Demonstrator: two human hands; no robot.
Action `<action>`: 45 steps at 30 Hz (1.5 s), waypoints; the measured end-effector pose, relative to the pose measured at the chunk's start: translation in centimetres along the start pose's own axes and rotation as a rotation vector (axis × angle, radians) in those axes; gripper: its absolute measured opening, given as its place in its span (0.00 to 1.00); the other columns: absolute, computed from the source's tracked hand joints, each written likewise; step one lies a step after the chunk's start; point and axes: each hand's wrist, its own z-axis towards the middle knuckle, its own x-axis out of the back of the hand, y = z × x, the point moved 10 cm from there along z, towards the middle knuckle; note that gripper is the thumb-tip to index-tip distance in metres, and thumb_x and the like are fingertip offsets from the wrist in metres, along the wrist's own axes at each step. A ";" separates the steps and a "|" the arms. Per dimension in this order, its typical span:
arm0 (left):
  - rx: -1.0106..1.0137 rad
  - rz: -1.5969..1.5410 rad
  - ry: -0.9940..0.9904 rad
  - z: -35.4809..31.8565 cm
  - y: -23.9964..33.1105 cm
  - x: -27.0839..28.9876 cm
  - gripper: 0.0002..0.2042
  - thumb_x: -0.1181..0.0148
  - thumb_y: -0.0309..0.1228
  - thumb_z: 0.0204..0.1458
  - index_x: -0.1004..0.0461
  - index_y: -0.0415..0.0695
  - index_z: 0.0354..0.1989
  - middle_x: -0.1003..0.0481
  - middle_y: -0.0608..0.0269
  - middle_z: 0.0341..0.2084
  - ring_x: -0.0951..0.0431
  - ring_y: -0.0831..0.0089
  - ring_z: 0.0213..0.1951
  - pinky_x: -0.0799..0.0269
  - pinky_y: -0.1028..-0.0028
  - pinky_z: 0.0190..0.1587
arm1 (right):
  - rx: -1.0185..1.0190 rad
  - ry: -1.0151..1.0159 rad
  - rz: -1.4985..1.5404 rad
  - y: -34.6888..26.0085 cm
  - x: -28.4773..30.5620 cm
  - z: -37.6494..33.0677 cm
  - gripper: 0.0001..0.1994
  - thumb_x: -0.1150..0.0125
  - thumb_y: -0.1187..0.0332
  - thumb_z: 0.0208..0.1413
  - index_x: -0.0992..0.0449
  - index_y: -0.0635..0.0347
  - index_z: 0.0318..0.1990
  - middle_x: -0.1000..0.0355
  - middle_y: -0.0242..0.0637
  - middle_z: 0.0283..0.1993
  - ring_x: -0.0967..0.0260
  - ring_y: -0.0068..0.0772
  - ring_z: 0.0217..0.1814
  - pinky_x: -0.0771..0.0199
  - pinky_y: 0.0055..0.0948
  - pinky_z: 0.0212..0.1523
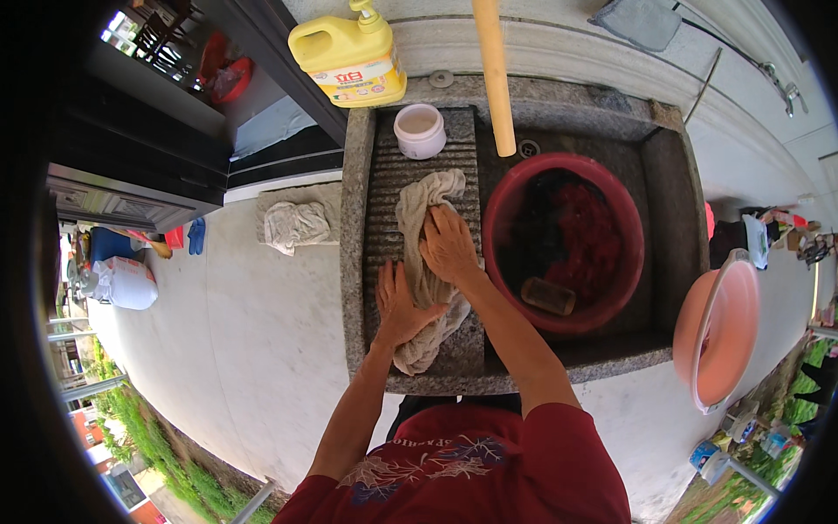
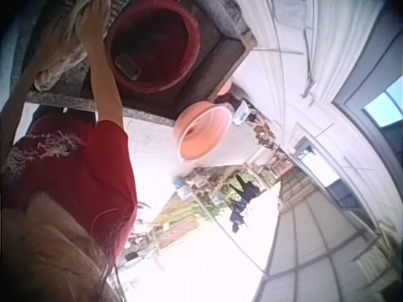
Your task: The person washes clothes by hand in an outdoor stone washbasin. They scrub a red garment on the washboard, rinse it in a pink basin, wring it out, and place it in a separate pink bucket. They repeat the process with a beige garment.
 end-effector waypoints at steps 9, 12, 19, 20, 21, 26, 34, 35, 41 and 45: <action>0.121 0.081 -0.172 -0.7 -0.2 -1.1 0.63 0.34 0.59 0.29 0.71 0.42 0.68 0.73 0.51 0.68 0.77 0.56 0.69 0.79 0.51 0.66 | -0.085 -0.590 0.676 -0.6 -1.8 -7.0 0.12 0.46 0.66 0.55 0.28 0.58 0.46 0.33 0.31 0.50 0.41 0.37 0.55 0.44 0.39 0.54; 0.124 0.069 -0.182 -0.8 -0.2 -1.2 0.64 0.34 0.58 0.28 0.72 0.43 0.68 0.74 0.50 0.68 0.78 0.56 0.69 0.79 0.51 0.65 | 0.067 -0.037 0.227 0.2 0.8 0.5 0.07 0.42 0.66 0.53 0.32 0.53 0.37 0.35 0.31 0.36 0.38 0.36 0.43 0.41 0.39 0.45; 0.049 0.026 0.041 -0.8 0.0 0.2 0.58 0.33 0.56 0.29 0.61 0.41 0.66 0.64 0.46 0.66 0.70 0.51 0.68 0.71 0.46 0.64 | -0.312 0.000 -0.062 0.5 2.6 8.2 0.18 0.34 0.67 0.41 0.29 0.60 0.41 0.40 0.43 0.44 0.44 0.49 0.50 0.32 0.44 0.40; 0.049 0.026 0.067 -1.4 0.1 -0.2 0.56 0.32 0.53 0.29 0.59 0.41 0.65 0.62 0.45 0.65 0.66 0.50 0.68 0.67 0.47 0.64 | -0.255 -0.086 -0.039 0.4 -0.1 7.8 0.17 0.34 0.67 0.41 0.28 0.62 0.40 0.41 0.44 0.46 0.45 0.51 0.51 0.30 0.43 0.37; 0.036 0.021 0.100 -1.8 0.6 -0.7 0.53 0.31 0.51 0.30 0.56 0.41 0.63 0.59 0.44 0.64 0.63 0.49 0.67 0.64 0.47 0.64 | -0.197 -0.163 -0.028 0.7 -2.1 7.6 0.16 0.34 0.67 0.40 0.27 0.63 0.38 0.42 0.46 0.47 0.46 0.53 0.52 0.28 0.41 0.33; 0.021 -0.461 0.193 -5.9 1.7 1.0 0.44 0.30 0.33 0.31 0.49 0.43 0.59 0.45 0.42 0.57 0.43 0.47 0.59 0.45 0.57 0.58 | -0.568 0.058 1.022 6.0 -1.9 7.6 0.04 0.43 0.74 0.45 0.27 0.65 0.28 0.34 0.30 0.22 0.38 0.27 0.20 0.33 0.28 0.25; 0.000 -0.146 0.307 -9.5 6.0 10.3 0.35 0.35 0.24 0.34 0.42 0.45 0.56 0.36 0.50 0.42 0.30 0.50 0.44 0.33 0.57 0.42 | -0.709 0.294 2.007 9.2 0.1 4.8 0.07 0.49 0.75 0.50 0.30 0.61 0.38 0.29 0.42 0.37 0.29 0.38 0.38 0.26 0.40 0.39; -0.036 -0.083 0.263 -9.5 6.5 9.4 0.35 0.33 0.26 0.34 0.41 0.45 0.56 0.36 0.50 0.41 0.30 0.52 0.43 0.33 0.57 0.41 | -0.748 0.167 1.407 11.1 0.1 3.0 0.08 0.48 0.74 0.50 0.31 0.60 0.39 0.30 0.42 0.39 0.30 0.41 0.41 0.27 0.43 0.40; -0.308 0.163 0.225 -7.8 5.7 4.7 0.29 0.30 0.37 0.35 0.31 0.47 0.49 0.34 0.53 0.42 0.31 0.57 0.41 0.34 0.61 0.41 | -0.064 0.133 -0.110 2.6 6.6 2.5 0.23 0.42 0.67 0.48 0.35 0.58 0.54 0.41 0.45 0.56 0.45 0.47 0.60 0.40 0.44 0.50; -0.273 0.232 0.463 -4.3 5.8 8.9 0.28 0.31 0.40 0.35 0.29 0.48 0.48 0.37 0.51 0.50 0.36 0.56 0.48 0.42 0.59 0.47 | 0.144 -0.369 -0.148 -1.3 1.5 0.8 0.25 0.40 0.61 0.47 0.34 0.59 0.54 0.39 0.42 0.55 0.44 0.38 0.62 0.46 0.44 0.55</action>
